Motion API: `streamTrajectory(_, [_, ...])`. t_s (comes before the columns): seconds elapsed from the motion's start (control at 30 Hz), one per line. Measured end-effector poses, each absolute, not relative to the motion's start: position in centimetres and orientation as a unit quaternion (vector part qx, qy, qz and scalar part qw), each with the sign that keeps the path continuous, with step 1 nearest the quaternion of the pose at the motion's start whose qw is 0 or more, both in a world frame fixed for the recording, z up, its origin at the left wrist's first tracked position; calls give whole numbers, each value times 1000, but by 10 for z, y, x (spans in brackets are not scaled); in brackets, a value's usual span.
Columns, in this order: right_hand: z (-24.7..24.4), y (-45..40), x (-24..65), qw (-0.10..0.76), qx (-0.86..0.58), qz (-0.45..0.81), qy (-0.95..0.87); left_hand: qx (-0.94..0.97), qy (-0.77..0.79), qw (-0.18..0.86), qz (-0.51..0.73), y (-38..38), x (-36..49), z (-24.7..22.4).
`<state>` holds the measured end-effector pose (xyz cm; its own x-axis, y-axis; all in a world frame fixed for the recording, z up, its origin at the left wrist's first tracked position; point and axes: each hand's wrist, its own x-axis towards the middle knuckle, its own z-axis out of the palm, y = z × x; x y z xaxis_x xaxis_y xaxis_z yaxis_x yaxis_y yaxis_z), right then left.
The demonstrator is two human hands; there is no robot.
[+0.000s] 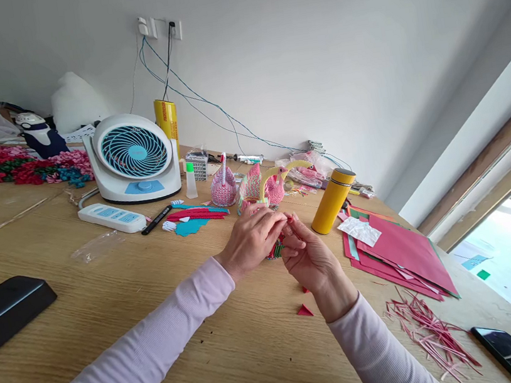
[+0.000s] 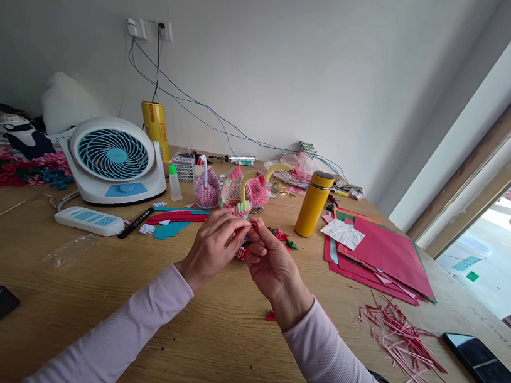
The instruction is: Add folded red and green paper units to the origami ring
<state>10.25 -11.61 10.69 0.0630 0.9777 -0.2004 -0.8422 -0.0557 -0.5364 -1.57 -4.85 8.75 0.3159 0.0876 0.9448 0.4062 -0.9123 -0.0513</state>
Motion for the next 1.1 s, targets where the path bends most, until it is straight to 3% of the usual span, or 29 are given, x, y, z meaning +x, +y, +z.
streamTrajectory(1.1, [103,-115,101,679,-297,664,-104,-815,-133,155,-543,-40,-20,80])
